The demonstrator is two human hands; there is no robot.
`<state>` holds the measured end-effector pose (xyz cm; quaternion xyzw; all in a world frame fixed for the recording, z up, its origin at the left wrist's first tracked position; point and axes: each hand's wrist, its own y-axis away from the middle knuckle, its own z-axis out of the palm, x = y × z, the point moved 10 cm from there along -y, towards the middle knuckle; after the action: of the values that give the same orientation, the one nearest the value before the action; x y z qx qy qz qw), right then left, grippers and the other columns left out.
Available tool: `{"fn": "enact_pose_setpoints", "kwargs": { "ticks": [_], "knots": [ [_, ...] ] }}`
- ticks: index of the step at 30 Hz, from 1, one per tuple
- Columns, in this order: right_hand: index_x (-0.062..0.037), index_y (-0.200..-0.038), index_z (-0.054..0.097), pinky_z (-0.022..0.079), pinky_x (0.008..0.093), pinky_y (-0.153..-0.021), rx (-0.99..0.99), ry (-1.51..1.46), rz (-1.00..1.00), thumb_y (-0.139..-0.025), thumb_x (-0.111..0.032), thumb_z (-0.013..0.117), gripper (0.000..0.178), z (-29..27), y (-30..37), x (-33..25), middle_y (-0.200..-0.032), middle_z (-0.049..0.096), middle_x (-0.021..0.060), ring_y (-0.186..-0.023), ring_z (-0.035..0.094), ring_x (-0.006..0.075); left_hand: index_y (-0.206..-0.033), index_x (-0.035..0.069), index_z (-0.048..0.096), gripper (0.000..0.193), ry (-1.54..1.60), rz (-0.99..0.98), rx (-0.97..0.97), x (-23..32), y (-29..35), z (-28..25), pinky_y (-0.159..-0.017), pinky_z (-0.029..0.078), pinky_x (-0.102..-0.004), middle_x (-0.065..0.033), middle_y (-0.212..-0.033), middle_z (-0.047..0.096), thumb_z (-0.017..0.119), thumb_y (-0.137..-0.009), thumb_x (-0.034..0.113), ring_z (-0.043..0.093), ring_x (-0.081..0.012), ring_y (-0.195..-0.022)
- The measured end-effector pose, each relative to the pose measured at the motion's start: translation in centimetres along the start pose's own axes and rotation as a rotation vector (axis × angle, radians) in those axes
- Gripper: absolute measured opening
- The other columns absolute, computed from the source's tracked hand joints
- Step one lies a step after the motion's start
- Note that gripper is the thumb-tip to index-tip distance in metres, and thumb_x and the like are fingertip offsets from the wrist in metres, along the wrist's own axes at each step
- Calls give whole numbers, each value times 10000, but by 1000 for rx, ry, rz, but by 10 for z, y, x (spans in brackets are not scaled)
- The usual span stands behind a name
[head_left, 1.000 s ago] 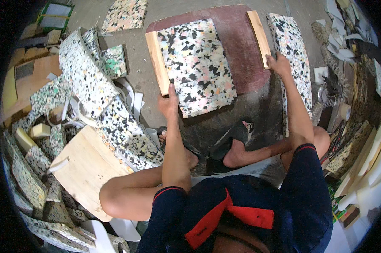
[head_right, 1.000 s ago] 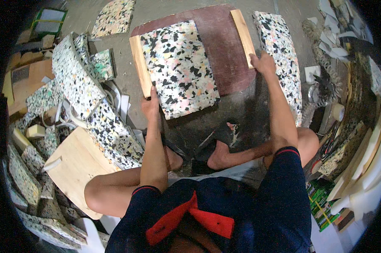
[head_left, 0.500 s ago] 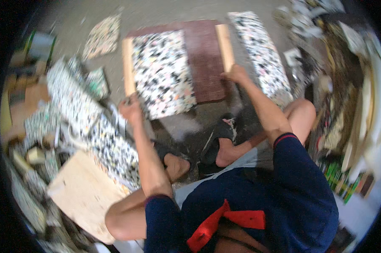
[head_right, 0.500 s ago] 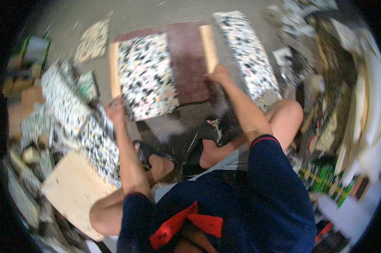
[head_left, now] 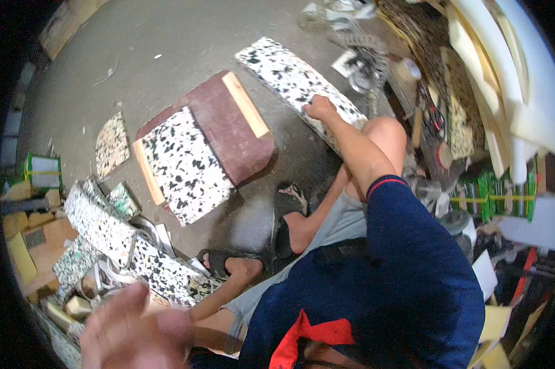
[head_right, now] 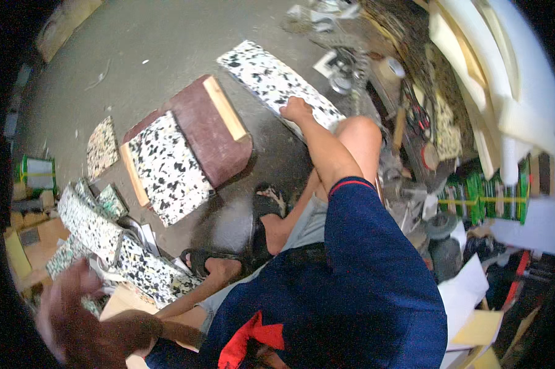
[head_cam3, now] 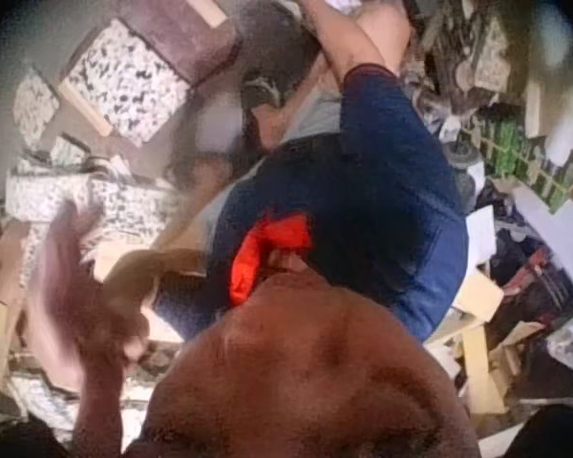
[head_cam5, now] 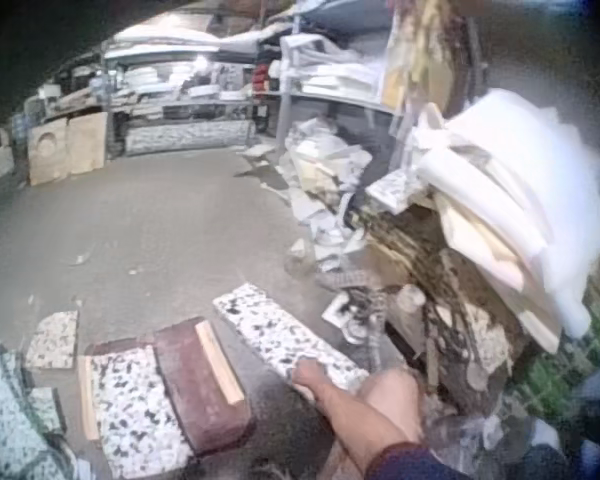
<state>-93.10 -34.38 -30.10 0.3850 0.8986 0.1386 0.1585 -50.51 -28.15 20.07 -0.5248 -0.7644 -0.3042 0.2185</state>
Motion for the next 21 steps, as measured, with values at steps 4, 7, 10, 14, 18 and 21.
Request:
{"fn": "enact_pose_setpoints", "kwargs": {
  "ticks": [4,7,10,14,18,21],
  "knots": [
    [-60,-1325,634,483,470,-1063,-178,-88,-27,-889,-470,707,603,21,10,18,-1364,623,202,-1279,594,356,-1566,46,328,638,614,-192,129,6,25,7,-604,602,-317,-301,-1271,619,591,-1022,253,737,-260,-856],
    [-12,-1335,612,472,467,-1079,-146,-136,-91,-913,-483,672,634,12,15,10,-1348,623,225,-1292,576,383,-1627,143,235,714,-15,99,110,59,37,11,-511,549,-195,-360,-1449,471,524,-997,-29,733,-226,-869],
    [-5,-1321,618,476,474,-1072,-117,-165,-160,-923,-484,666,625,-2,19,-3,-1346,618,247,-1294,576,386,-1619,120,236,666,110,128,49,78,32,18,-510,522,-176,-350,-1426,495,534,-1028,46,707,-193,-859],
    [25,-1313,614,476,479,-1051,-79,-209,-206,-941,-472,664,623,-12,31,-19,-1314,628,278,-1246,598,407,-1497,11,377,477,318,-126,-1,96,21,30,-533,496,-190,-268,-1302,586,528,-1061,133,645,-106,-724],
    [50,-1292,610,481,480,-1038,-94,-174,-293,-952,-464,659,618,-13,40,-36,-1294,635,285,-1226,609,410,-1371,-21,458,454,332,-472,71,95,40,43,-658,457,-247,-161,-1129,680,601,-1037,250,600,-131,-761],
    [49,-1272,619,491,473,-1030,-111,-128,-328,-946,-481,652,623,-11,42,-34,-1274,642,290,-1214,617,408,-1088,-24,656,284,123,23,334,102,44,24,-975,495,-403,-200,-1095,732,649,-976,237,669,-298,-1055]
  ]
}}
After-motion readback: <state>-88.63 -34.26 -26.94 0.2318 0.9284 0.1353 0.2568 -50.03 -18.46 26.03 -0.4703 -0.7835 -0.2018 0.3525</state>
